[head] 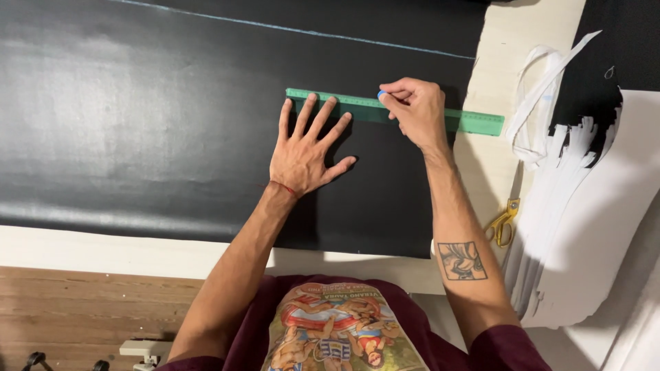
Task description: Marking parallel lines on a roll of black leather using a ruler and chalk.
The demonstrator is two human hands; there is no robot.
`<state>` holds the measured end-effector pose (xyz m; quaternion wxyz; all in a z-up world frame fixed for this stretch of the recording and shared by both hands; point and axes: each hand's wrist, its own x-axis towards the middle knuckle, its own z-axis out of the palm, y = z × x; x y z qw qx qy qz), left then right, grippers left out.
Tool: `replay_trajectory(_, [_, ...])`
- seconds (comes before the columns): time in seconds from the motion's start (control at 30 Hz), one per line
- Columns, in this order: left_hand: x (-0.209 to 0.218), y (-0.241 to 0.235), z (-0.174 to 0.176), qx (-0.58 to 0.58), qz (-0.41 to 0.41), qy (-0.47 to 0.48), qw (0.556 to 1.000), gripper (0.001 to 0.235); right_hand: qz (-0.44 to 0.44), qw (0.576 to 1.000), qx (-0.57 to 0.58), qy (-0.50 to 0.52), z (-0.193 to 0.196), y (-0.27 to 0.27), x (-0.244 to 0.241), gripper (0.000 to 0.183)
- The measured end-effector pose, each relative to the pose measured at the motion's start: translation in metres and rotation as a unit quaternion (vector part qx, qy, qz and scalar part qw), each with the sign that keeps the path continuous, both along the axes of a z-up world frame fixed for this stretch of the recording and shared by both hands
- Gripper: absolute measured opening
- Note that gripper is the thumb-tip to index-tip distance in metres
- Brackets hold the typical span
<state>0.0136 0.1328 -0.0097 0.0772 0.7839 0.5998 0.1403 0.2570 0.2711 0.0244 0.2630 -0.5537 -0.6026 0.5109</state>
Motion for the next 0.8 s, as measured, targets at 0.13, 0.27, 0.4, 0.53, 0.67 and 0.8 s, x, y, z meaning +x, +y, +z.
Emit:
replay_trajectory(0.13, [-0.003, 0.001, 0.007, -0.002, 0.002, -0.002, 1.0, 0.084, 0.014, 1.0, 0.008, 0.0, 0.004, 0.005, -0.002, 0.023])
replay_trajectory(0.27, [-0.006, 0.0, 0.021, 0.009, -0.024, 0.016, 1.0, 0.085, 0.011, 0.999, 0.012, -0.046, 0.016, 0.003, -0.005, 0.009])
replay_trajectory(0.4, [-0.006, 0.002, 0.02, 0.011, -0.026, 0.017, 0.999, 0.085, 0.013, 0.997, 0.012, -0.075, 0.018, 0.008, -0.008, 0.006])
replay_trajectory(0.53, [-0.006, 0.001, 0.019, -0.001, -0.03, 0.013, 0.999, 0.086, 0.021, 0.995, 0.042, -0.087, 0.017, 0.008, -0.008, 0.003])
replay_trajectory(0.67, [-0.007, 0.002, 0.019, 0.007, -0.03, 0.009, 0.999, 0.086, 0.023, 0.996, 0.034, -0.083, 0.016, 0.01, -0.008, 0.002])
replay_trajectory(0.8, [-0.007, 0.002, 0.018, 0.003, -0.033, 0.011, 0.999, 0.087, 0.024, 0.995, 0.045, -0.087, 0.021, 0.009, -0.01, 0.003])
